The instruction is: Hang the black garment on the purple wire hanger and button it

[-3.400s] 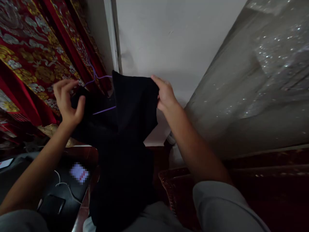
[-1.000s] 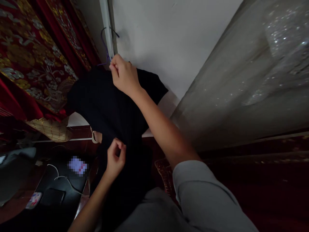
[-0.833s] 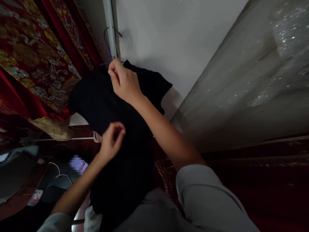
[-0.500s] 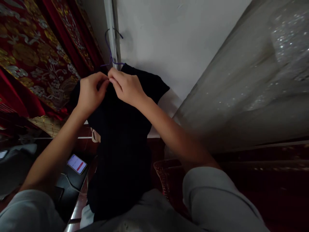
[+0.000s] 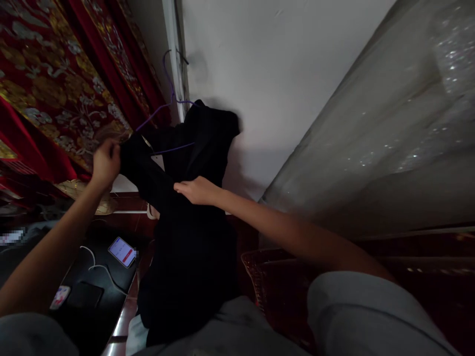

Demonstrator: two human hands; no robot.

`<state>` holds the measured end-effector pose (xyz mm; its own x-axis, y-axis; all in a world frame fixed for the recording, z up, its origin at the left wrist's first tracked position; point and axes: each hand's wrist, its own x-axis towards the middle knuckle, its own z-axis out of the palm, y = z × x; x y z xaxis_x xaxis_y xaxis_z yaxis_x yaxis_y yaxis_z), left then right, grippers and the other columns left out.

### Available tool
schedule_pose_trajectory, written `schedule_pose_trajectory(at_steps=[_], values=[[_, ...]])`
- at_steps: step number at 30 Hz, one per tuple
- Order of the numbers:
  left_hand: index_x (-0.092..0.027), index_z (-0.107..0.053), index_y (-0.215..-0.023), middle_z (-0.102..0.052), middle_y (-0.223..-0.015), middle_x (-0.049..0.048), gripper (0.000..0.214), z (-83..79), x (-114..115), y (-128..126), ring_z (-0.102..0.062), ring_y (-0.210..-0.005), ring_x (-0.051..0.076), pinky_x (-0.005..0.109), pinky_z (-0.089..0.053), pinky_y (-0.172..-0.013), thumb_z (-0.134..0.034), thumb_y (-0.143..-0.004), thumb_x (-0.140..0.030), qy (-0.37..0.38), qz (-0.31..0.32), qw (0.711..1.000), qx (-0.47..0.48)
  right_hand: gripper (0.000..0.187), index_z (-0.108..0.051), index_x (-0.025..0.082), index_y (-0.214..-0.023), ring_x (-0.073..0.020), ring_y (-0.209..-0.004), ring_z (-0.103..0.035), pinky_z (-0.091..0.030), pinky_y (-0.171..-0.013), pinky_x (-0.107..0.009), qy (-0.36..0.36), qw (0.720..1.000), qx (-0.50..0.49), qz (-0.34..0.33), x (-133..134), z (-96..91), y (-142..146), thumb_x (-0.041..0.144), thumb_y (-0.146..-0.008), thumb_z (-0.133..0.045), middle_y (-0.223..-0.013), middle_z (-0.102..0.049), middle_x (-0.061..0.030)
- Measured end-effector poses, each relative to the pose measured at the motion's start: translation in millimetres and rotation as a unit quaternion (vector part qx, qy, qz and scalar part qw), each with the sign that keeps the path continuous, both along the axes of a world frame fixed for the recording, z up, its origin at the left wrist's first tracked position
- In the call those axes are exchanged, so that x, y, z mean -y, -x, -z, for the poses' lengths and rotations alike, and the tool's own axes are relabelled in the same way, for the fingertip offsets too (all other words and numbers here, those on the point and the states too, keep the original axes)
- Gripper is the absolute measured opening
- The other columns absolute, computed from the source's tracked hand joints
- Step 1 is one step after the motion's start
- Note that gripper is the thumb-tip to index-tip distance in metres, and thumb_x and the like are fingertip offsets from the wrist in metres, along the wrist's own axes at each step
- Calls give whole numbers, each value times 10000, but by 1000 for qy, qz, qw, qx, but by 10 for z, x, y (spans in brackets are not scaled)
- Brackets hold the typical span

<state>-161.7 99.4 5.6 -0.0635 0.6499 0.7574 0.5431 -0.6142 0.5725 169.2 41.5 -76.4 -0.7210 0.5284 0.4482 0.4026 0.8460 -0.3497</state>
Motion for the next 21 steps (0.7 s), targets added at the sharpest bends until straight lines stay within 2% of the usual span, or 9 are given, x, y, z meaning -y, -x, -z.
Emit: schedule_pose_trajectory(at_steps=[3, 6, 8, 9, 11, 13, 16, 18, 21], values=[[-196, -614, -701, -453, -536, -54, 257, 493, 223, 123, -544, -640, 165, 299, -445, -871, -715, -934, -158, 81, 41, 994, -65, 149, -611, 219, -902, -119, -518, -431, -274, -573, -288, 41, 999, 0, -7, 85, -45, -20, 244, -979, -486, -673, -623, 21], [-180, -597, -651, -423, -490, -64, 300, 654, 436, 22, -539, -585, 140, 302, -471, -866, -740, -915, -181, 151, 112, 978, -90, 95, -570, 220, -901, -135, -576, -478, -338, -619, -301, 37, 999, -17, 19, 125, -204, 40, 257, -963, -509, -670, -584, 20], [-155, -654, -721, -517, -548, -45, 243, 560, 564, -159, -547, -587, 131, 310, -494, -859, -773, -915, -240, 185, 150, 967, -90, 97, -585, 219, -952, -184, -736, -585, -425, -691, -329, 40, 996, -72, 44, 130, -309, 131, 314, -933, -598, -804, -642, -23], [-146, -688, -783, -583, -612, -25, 213, 465, 629, -281, -565, -609, 137, 315, -505, -850, -781, -920, -280, 191, 161, 965, -82, 184, -601, 217, -995, -217, -843, -625, -475, -752, -359, 51, 992, -103, 51, 127, -350, 187, 363, -903, -666, -906, -670, -53], [-152, -733, -899, -693, -796, 34, 213, 215, 759, -566, -633, -732, 177, 328, -525, -831, -758, -947, -357, 175, 182, 967, -45, 401, -624, 216, -1089, -274, -1008, -654, -537, -884, -438, 99, 984, -145, 33, 122, -409, 306, 452, -813, -795, -1092, -691, -98], [-178, -748, -940, -713, -904, 60, 209, -56, 870, -859, -680, -879, 219, 358, -546, -878, -744, -958, -386, 140, 206, 968, 17, 505, -629, 222, -1167, -290, -1091, -663, -549, -991, -485, 165, 969, -185, 1, 132, -452, 409, 471, -778, -835, -1199, -694, -103], [-200, -755, -918, -721, -1017, 63, 105, -331, 934, -1172, -677, -1130, 255, 415, -508, -1081, -800, -913, -295, 120, 243, 961, 53, 300, -636, 217, -1143, -269, -1123, -668, -557, -1034, -478, 245, 930, -275, 12, 206, -541, 478, 372, -897, -711, -1164, -715, -76], [-192, -755, -915, -720, -1057, 62, 89, -327, 901, -1251, -660, -1196, 254, 425, -470, -1143, -759, -945, -276, 145, 276, 949, 50, 137, -641, 204, -1043, -263, -1052, -682, -592, -956, -466, 309, 901, -303, 31, 287, -623, 453, 279, -929, -633, -1042, -718, -66], [-184, -749, -851, -716, -876, 47, 262, -27, 821, -1235, -705, -1017, 253, 413, -523, -1047, -674, -1001, -385, 256, 305, 917, 34, 48, -625, 197, -930, -255, -861, -689, -615, -734, -424, 413, 870, -268, 33, 410, -728, 328, 229, -901, -647, -843, -674, -57]])
